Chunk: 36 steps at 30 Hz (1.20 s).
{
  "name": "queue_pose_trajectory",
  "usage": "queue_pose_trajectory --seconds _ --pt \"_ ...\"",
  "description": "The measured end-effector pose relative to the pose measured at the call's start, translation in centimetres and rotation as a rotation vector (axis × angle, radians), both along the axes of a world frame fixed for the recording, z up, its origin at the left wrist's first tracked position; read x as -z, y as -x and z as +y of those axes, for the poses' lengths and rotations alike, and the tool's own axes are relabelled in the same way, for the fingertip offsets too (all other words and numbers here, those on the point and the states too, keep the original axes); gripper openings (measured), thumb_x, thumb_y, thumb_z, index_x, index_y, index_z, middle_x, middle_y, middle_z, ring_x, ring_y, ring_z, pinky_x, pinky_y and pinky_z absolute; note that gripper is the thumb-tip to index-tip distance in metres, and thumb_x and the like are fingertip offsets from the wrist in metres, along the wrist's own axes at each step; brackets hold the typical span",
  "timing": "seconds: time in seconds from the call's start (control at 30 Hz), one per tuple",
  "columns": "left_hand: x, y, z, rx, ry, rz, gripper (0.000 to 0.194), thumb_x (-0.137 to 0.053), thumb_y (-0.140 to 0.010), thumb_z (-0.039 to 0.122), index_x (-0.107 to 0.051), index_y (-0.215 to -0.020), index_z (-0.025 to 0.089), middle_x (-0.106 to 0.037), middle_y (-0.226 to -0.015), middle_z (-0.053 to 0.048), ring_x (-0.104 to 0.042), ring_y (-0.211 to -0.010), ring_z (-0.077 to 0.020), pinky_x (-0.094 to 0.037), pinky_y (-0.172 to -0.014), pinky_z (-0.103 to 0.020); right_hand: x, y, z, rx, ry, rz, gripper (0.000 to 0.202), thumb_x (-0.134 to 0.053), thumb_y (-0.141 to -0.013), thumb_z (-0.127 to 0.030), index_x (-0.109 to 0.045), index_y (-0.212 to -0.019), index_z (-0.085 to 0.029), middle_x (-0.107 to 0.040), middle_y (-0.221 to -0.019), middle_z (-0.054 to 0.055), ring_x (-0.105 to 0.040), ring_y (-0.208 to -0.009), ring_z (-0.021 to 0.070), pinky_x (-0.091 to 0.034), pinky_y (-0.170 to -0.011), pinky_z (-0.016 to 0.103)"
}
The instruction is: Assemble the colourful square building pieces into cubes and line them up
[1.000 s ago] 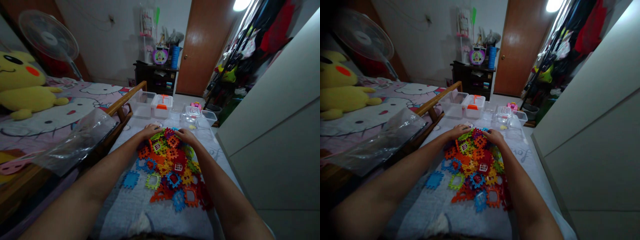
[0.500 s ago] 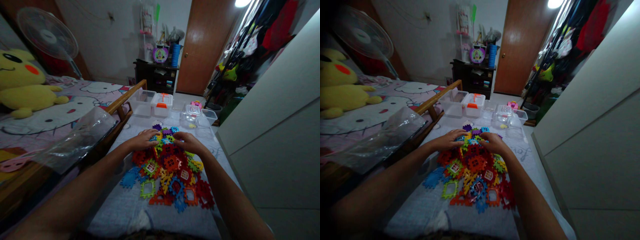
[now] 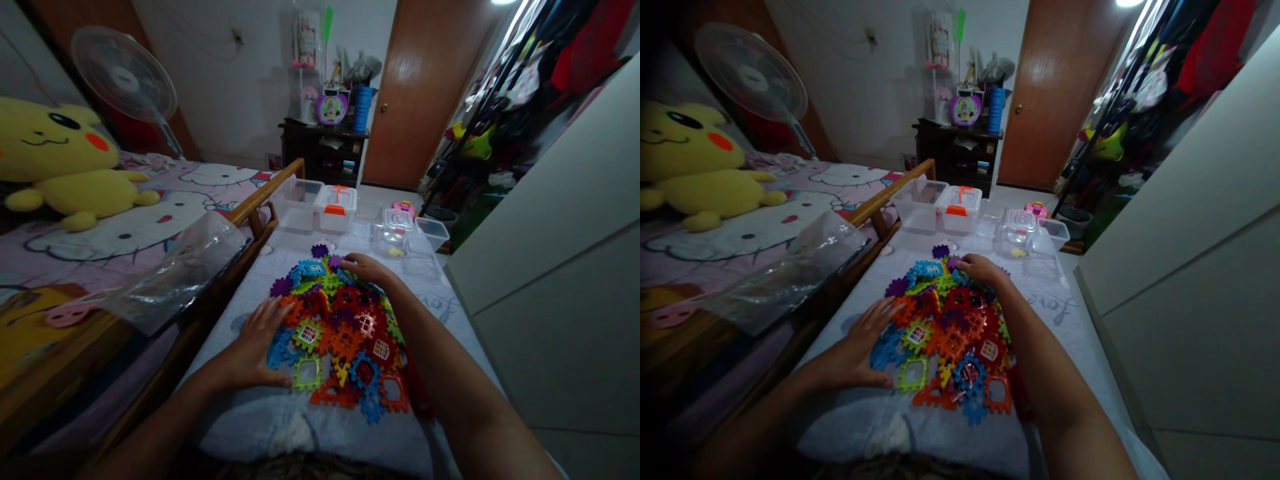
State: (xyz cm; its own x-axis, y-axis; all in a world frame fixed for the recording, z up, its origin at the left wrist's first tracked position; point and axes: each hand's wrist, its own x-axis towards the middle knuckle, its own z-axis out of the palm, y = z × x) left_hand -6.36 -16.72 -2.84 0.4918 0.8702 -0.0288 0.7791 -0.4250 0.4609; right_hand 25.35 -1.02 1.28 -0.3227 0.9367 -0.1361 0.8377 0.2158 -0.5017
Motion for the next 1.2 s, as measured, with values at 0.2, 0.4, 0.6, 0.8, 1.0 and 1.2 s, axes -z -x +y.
queue_pose_trajectory --seconds 0.2,0.4,0.6,0.8,1.0,1.2 --pt "0.3 -0.2 0.3 -0.026 -0.027 -0.080 0.121 -0.077 -0.058 0.073 -0.023 -0.157 0.031 -0.017 -0.165 -0.016 -0.017 -0.149 -0.0449 -0.024 -0.117 -0.063 -1.3 1.5 2.3 0.096 -0.017 -0.271 0.036 -0.049 -0.094 -0.038 -0.076 -0.108 -0.017 -0.072 -0.118 0.014 -0.067 -0.107 0.0283 -0.048 -0.090 0.035" --pt "-1.6 -1.9 6.1 -0.110 -0.087 -0.233 0.066 -0.044 -0.093 0.058 -0.043 -0.147 0.019 -0.035 -0.156 -0.016 -0.029 -0.147 -0.0307 -0.023 -0.121 -0.048 -1.2 4.8 5.2 0.093 -0.057 -0.327 0.036 -0.050 -0.091 -0.029 -0.074 -0.114 -0.014 -0.068 -0.125 0.019 -0.062 -0.117 0.0277 -0.046 -0.097 0.034" --pt "-1.7 -4.5 13.0 -0.169 -0.019 -0.329 0.070 -0.063 -0.077 0.041 -0.046 -0.140 0.015 -0.055 -0.139 -0.016 -0.050 -0.130 -0.0332 -0.039 -0.111 -0.051 -0.9 7.4 5.9 0.092 -0.103 -0.321 0.039 -0.058 -0.086 -0.028 -0.069 -0.122 -0.016 -0.064 -0.131 0.020 -0.057 -0.123 0.0341 -0.046 -0.099 0.044" --pt "-1.4 -5.7 13.6 -0.167 0.046 -0.465 0.051 -0.063 -0.069 0.028 -0.060 -0.120 0.019 -0.068 -0.115 -0.007 -0.064 -0.108 -0.0265 -0.049 -0.100 -0.041 0.3 8.2 5.7 -0.046 -0.088 -0.242 0.066 -0.067 -0.081 -0.032 -0.049 -0.144 -0.024 -0.057 -0.143 0.011 -0.056 -0.125 0.0299 -0.045 -0.102 0.043" --pt "-2.1 -6.2 12.3 -0.141 -0.097 -0.539 0.037 -0.058 -0.069 0.018 -0.064 -0.106 0.020 -0.066 -0.109 -0.005 -0.063 -0.107 -0.0250 -0.048 -0.101 -0.041 -1.4 7.4 5.1 -0.233 -0.065 -0.158 0.039 -0.064 -0.076 -0.010 -0.073 -0.113 -0.018 -0.074 -0.110 0.007 -0.067 -0.097 0.0210 -0.049 -0.086 0.027" --pt "-3.7 -6.6 9.8 -0.151 -0.255 -0.584 0.035 -0.055 -0.077 0.014 -0.063 -0.111 0.021 -0.062 -0.110 -0.005 -0.061 -0.103 -0.0202 -0.051 -0.095 -0.036 -3.3 3.6 1.2 -0.318 -0.146 0.031 0.037 -0.055 -0.074 -0.001 -0.071 -0.105 -0.015 -0.072 -0.106 0.006 -0.064 -0.097 0.0167 -0.049 -0.089 0.028"
